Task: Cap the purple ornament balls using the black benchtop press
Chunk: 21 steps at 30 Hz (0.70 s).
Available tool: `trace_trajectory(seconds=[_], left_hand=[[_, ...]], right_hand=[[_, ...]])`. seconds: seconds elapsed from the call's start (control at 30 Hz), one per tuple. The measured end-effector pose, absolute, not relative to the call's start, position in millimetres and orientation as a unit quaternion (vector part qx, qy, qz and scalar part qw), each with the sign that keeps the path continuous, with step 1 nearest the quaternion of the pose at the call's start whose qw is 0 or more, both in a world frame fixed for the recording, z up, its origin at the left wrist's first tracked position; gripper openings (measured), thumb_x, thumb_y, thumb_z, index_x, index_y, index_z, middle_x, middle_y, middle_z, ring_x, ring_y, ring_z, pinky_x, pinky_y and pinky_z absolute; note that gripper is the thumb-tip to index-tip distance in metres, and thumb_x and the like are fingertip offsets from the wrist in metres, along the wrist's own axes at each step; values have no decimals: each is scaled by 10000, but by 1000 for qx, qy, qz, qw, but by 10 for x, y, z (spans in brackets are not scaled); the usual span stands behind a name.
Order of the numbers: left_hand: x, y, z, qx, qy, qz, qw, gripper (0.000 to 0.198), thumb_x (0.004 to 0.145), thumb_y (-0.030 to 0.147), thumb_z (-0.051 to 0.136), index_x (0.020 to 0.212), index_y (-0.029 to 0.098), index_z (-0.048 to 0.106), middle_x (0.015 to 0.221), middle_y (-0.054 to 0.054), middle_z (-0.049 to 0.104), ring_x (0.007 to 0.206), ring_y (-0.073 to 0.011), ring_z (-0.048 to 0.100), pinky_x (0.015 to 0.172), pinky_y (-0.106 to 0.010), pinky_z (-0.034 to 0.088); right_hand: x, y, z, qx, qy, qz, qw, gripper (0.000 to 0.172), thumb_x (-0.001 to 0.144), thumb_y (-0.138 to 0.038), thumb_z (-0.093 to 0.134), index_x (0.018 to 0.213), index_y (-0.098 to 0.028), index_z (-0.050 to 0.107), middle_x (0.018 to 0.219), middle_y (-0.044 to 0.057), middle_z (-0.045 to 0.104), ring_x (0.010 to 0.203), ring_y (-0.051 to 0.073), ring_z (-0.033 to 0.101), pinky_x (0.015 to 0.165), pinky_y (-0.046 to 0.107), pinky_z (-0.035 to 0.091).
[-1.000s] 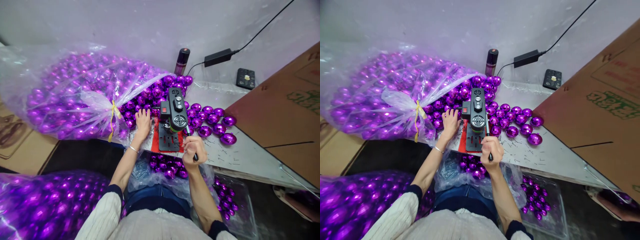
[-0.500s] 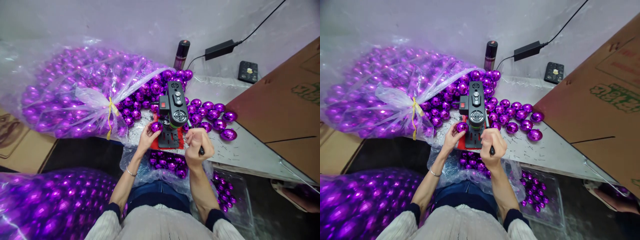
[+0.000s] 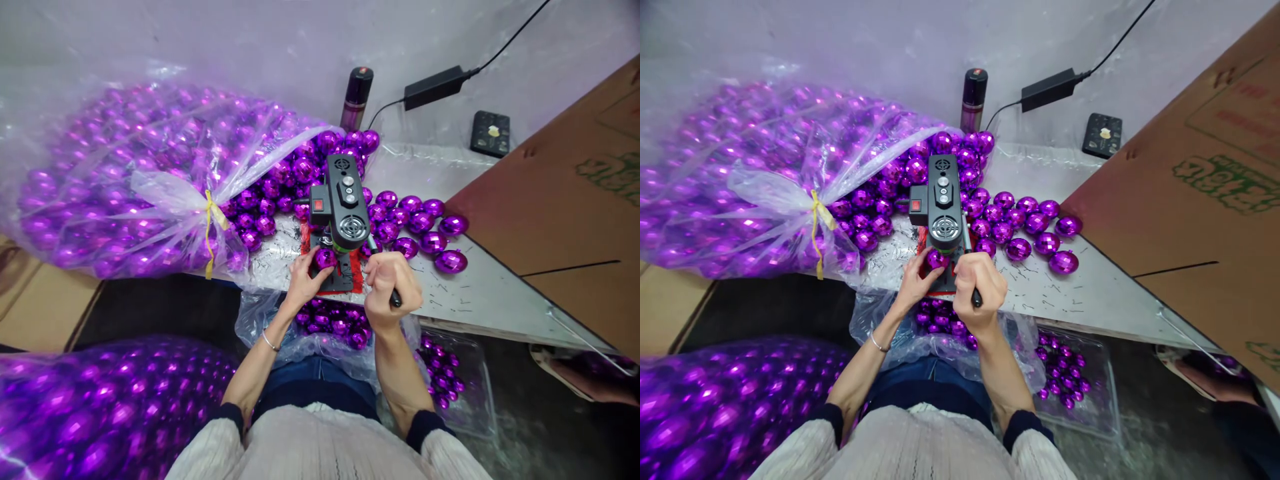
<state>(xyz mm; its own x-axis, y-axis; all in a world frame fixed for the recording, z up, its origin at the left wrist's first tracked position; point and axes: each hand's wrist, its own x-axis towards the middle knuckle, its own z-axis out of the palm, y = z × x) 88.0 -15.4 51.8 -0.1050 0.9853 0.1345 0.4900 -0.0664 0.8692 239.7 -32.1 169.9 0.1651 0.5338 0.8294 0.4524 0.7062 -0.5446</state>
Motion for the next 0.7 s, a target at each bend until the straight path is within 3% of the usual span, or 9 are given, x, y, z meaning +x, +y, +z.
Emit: trace_trajectory(seconds=[0.4,0.7], left_hand=[[1014,-37,303,678,534,454,221,652,781,498,843,1331,216,635,1311,-128,707,1246,-301,655,1093,-483,484],[996,-50,284,688,525,458,204,656,795,516,826,1344,220,623,1312,-128,707,1236,-296,662,1087,-482,499]], right_hand=[[2466,-351,1630,-368,-675,30,639,275,983,-121,485,728,-213,527,704,-11,602,677,121,583,611,285,441],[2452,-374,1227,-361,-667,16,652,301,1017,-215,447,726,-214,525,737,-1,615,657,121,584,609,292,479]])
